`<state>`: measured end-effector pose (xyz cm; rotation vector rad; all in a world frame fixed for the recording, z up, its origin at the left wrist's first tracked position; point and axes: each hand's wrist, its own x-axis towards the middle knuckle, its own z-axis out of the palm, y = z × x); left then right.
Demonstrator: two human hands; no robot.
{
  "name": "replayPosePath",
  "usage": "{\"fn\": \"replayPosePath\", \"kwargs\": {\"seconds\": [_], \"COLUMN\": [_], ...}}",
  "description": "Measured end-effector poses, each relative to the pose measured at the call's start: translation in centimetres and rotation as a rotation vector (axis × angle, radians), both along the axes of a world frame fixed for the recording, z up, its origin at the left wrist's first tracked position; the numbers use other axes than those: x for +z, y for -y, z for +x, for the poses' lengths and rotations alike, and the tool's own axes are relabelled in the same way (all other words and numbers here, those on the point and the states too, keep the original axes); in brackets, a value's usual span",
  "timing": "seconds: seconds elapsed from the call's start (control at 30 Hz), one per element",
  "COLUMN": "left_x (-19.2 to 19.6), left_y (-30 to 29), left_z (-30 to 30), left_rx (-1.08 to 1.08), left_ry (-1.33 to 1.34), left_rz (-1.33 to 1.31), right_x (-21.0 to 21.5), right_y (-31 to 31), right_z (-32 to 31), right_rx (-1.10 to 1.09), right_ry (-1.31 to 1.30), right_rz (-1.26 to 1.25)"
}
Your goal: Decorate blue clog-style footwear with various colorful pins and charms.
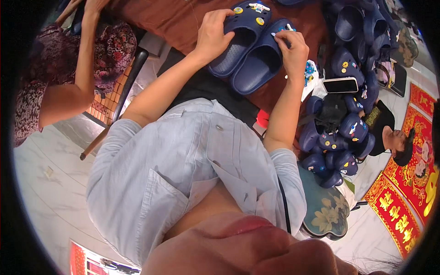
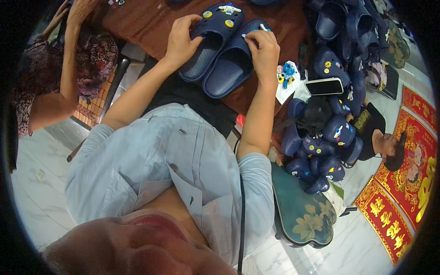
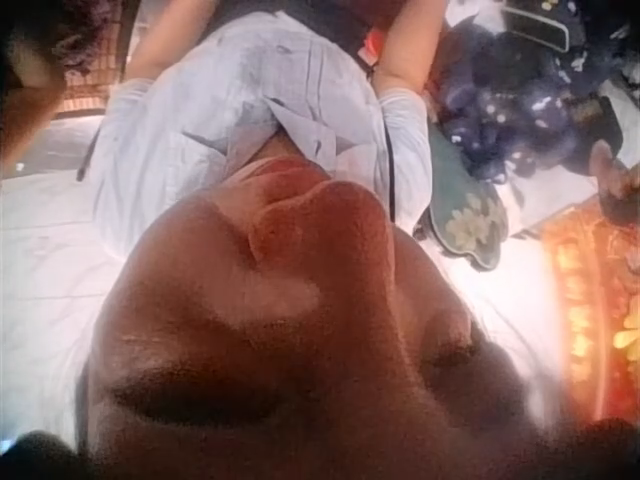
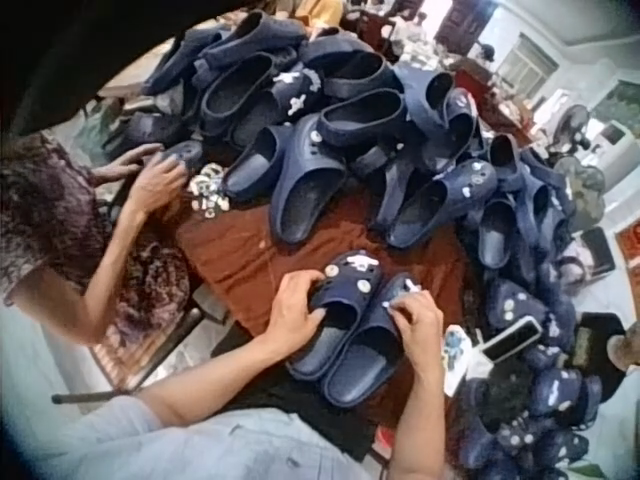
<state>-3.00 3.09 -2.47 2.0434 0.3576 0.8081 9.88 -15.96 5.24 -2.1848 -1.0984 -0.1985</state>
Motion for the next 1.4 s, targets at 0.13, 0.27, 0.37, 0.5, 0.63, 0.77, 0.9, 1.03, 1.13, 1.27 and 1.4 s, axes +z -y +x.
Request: {"fn": "replayPosePath", "kwargs": {"seconds": [0.13,0.27,0.37,0.5,0.63,0.77,0.9,1.03,1.13,1.27,1.4], "left_x": [0.0,0.1,0.1,0.2,0.5,0.5,0.8,0.7,0.7,0.9,0.7], "left_y": [-0.1,0.0,-0.1,-0.1,-0.2,-0.3,-0.2,-0.3,-0.3,-0.2,-0.2], "left_z": [0.0,0.1,0.0,-0.2,-0.2,-0.1,0.0,0.1,0.1,0.0,-0.4], "left_rx": [0.016,0.010,0.008,0.002,-0.004,-0.004,-0.014,-0.020,-0.016,-0.019,-0.013], "left_ry": [0.019,0.027,0.027,0.014,0.015,0.009,0.006,0.010,0.015,-0.019,-0.024], "left_rz": [0.053,0.078,0.086,0.082,0.082,0.109,0.089,0.110,0.127,0.135,0.145], "right_x": [-0.1,0.2,0.4,1.4,0.5,-0.7,-1.4,-1.6,-1.5,-1.5,-1.7], "right_y": [0.0,0.5,0.7,1.2,1.1,0.2,-0.5,-0.4,-0.3,0.3,2.6], "right_z": [0.3,0.7,0.5,-0.4,-1.4,-2.2,-1.9,-1.5,-1.4,-1.9,-3.9], "right_rx": [0.074,0.126,0.161,0.200,0.165,0.082,0.077,0.107,0.112,0.070,-0.128], "right_ry": [-0.007,0.003,0.031,0.138,0.268,0.414,0.494,0.450,0.418,0.382,0.167], "right_rz": [-0.003,-0.060,-0.117,-0.190,-0.251,-0.235,-0.181,-0.143,-0.156,-0.134,0.220]}}
